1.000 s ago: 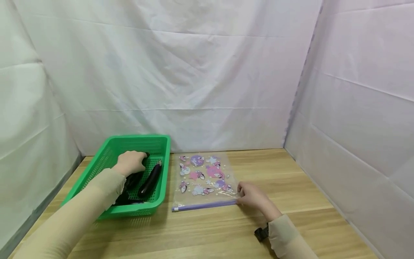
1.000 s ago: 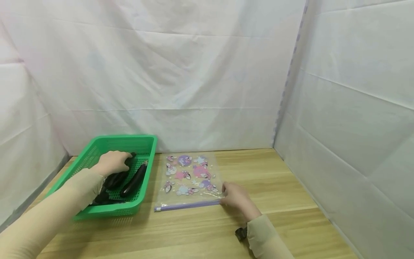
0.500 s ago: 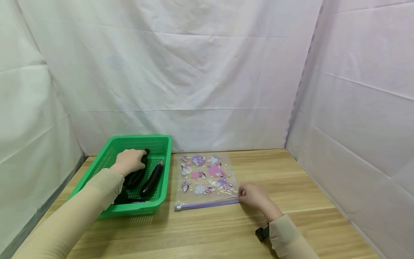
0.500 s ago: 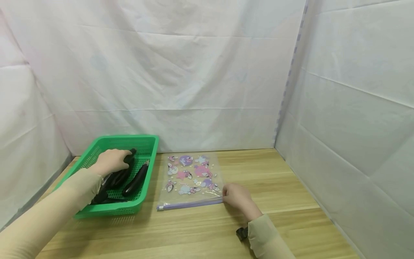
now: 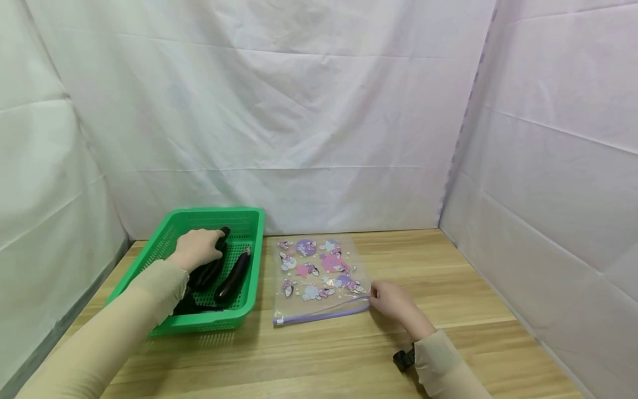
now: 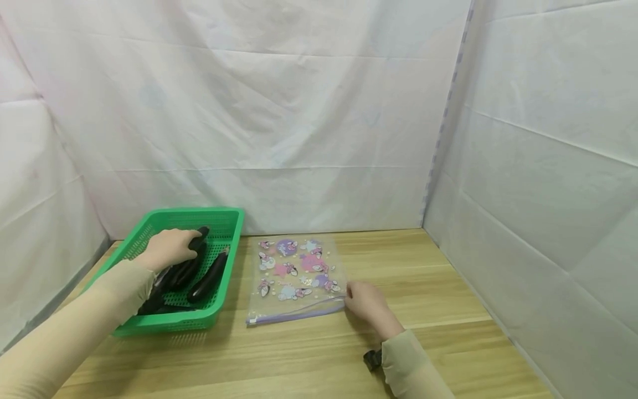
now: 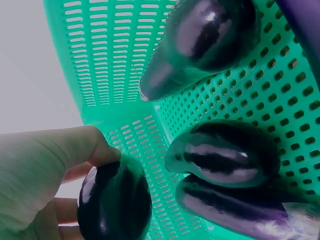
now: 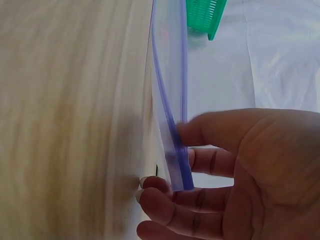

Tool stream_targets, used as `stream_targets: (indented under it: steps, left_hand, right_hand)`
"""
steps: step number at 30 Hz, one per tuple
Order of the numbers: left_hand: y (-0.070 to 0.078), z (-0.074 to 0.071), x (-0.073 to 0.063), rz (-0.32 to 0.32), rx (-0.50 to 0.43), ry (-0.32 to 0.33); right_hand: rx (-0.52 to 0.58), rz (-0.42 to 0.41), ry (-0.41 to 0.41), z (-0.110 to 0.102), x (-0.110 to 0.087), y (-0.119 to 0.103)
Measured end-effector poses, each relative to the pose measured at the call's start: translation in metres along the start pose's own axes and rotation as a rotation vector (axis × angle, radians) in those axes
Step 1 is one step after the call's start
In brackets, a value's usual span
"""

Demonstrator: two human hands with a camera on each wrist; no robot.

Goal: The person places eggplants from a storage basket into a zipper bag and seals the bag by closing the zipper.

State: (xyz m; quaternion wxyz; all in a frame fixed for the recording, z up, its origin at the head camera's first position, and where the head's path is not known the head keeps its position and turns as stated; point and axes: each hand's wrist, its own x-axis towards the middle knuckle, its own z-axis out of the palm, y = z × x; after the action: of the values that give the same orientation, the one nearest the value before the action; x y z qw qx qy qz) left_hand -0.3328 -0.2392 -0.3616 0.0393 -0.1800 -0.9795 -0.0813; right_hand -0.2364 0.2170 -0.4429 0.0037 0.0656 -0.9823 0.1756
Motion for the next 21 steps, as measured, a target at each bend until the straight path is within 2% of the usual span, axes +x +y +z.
stream_targets:
  steps: [7, 21]
  left_hand:
    - [-0.0027, 0.0027, 0.0002, 0.013, -0.013, 0.010]
    - [-0.0062, 0.0018, 0.0008, 0.018, -0.028, 0.027]
  right_hand:
    - [0.056, 0.011, 0.007, 0.0011, -0.0009, 0.0028]
    - [0.008, 0.036, 0.051, -0.0006, 0.0006, 0.0002]
